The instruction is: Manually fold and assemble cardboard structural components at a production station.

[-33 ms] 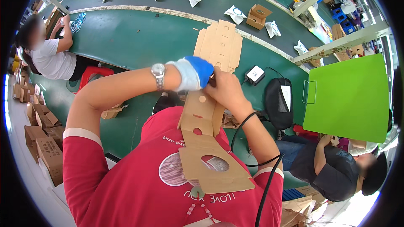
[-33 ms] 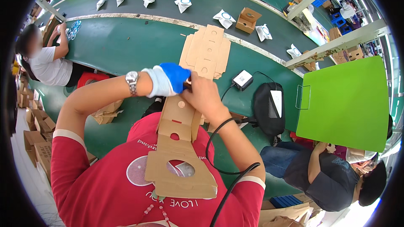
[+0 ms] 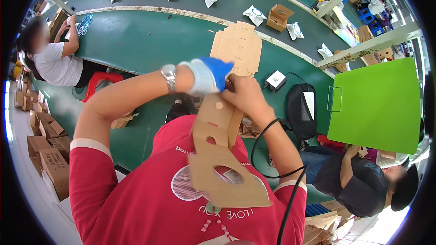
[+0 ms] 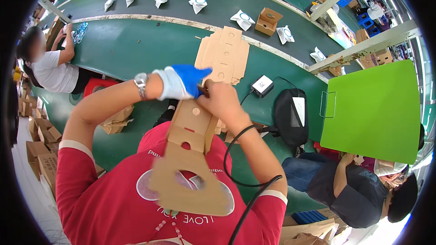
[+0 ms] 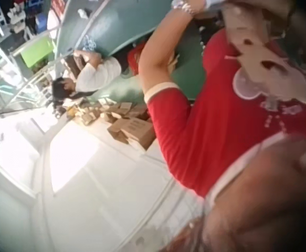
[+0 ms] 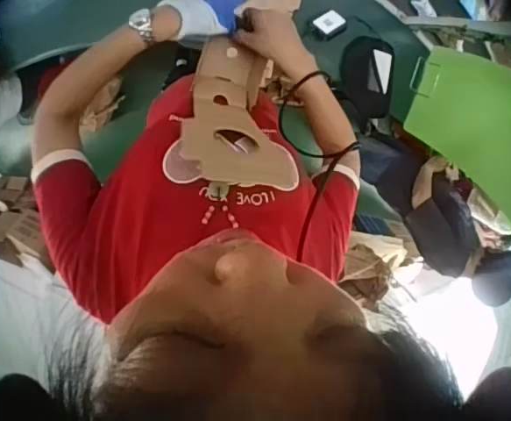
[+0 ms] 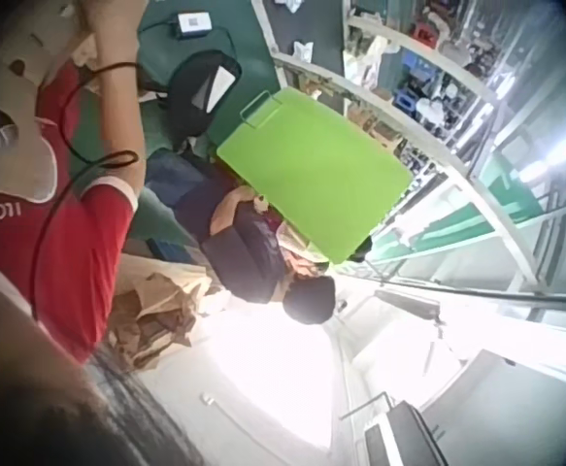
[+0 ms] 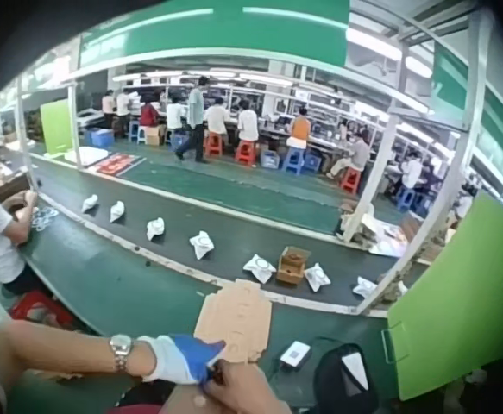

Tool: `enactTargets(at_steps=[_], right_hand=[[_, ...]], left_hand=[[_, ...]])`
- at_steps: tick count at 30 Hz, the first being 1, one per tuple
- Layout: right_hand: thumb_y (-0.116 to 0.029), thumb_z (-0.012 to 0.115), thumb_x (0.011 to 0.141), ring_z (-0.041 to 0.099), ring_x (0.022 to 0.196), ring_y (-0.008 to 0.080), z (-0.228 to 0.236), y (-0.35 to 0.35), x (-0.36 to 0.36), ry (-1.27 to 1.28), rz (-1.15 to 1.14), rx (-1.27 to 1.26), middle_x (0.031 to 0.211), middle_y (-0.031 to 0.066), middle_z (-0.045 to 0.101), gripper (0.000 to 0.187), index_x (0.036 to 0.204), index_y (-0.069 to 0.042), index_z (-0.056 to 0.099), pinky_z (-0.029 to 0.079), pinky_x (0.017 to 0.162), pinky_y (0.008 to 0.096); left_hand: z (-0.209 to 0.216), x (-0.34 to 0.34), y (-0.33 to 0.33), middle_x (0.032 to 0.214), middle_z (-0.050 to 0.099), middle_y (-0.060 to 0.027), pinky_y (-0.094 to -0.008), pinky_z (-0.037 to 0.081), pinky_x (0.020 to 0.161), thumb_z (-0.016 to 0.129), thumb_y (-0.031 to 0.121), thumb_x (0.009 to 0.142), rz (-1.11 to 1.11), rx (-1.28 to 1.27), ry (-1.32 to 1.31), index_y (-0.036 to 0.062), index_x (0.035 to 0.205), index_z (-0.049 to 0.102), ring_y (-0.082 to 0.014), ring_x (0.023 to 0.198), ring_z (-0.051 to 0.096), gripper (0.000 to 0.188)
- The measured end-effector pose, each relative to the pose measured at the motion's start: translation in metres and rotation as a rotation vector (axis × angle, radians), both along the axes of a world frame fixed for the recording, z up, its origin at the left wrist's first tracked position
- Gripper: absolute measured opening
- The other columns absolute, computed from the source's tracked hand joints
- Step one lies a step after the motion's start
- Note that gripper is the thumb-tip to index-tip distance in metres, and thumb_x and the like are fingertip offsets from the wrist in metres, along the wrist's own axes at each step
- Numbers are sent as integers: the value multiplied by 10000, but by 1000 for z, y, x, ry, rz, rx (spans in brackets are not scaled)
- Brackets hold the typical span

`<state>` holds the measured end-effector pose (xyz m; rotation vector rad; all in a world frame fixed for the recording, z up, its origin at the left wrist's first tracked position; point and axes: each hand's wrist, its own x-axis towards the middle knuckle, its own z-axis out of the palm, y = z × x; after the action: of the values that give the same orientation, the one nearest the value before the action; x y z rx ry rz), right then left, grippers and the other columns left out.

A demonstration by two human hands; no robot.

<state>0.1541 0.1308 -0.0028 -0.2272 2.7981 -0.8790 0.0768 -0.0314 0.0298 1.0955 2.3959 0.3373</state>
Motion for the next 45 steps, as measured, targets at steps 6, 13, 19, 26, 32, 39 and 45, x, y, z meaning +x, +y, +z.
enactTargets(at_steps=[6, 13, 19, 26, 32, 39, 45], right_hand=[[-221, 653, 748, 587, 555, 254, -78, 68, -13, 27, -507, -380, 606, 228, 556, 326, 721, 93, 574, 475, 551, 405], [-224, 659, 808, 555, 636, 149, -97, -1, -2, -205, -784, -763, 691, 119, 617, 304, 758, 65, 583, 452, 546, 330], [-121, 617, 893, 553, 1165, 231, -30, -5, 26, -76, -532, -1173, 1254, 141, 538, 545, 1369, 21, 392, 497, 932, 348], [-144, 910, 643, 442, 1270, 248, -39, 2, 36, 236, -434, -934, 1354, 122, 412, 1021, 1426, -19, 266, 405, 1051, 382], [-235, 934, 626, 415, 1298, 253, -49, 7, 37, 209, -468, -956, 1342, 130, 383, 1031, 1397, -2, 290, 354, 1115, 402], [-220, 561, 995, 258, 1472, 255, -39, 17, 30, -94, -399, -1231, 1572, 123, 321, 498, 1468, -94, 464, 242, 1176, 365], [-219, 464, 1041, 305, 1444, 238, -57, 2, 57, -86, -360, -1100, 1521, 107, 402, 350, 1304, -68, 640, 259, 1164, 359]], left_hand=[[-30, -38, -56, 1467, 433, -120, -398, 446, 1049, 750, 438, 836, -27, 1011, -328, 66, 1394, 484, -229, 1304, 475, 721], [-97, 35, -21, 1346, 558, -87, -389, 492, 994, 867, 254, 755, 242, 842, -355, 106, 1357, 525, -242, 1228, 542, 708], [-108, 28, -7, 1117, 643, -31, -353, 525, 922, 752, 81, 835, 573, 1518, -842, 69, 1239, 582, -182, 1024, 635, 439], [-103, 44, 14, 1094, 652, -40, -354, 476, 972, 653, 106, 897, 727, 1723, -1310, 43, 1160, 623, -181, 1054, 618, 272], [-93, 30, 21, 1258, 568, -83, -391, 446, 1015, 589, 334, 930, 634, 1674, -1338, 53, 1278, 512, -216, 1160, 558, 454], [-102, 67, -1, 1572, 319, -116, -391, 348, 1139, 345, 569, 1028, 612, 1340, -1565, 53, 1547, 236, -231, 1406, 384, 740], [-110, 89, -43, 1295, 617, -110, -308, 450, 1033, 515, 296, 1036, 813, 862, -953, 1, 1361, 526, -158, 1181, 585, 439]])
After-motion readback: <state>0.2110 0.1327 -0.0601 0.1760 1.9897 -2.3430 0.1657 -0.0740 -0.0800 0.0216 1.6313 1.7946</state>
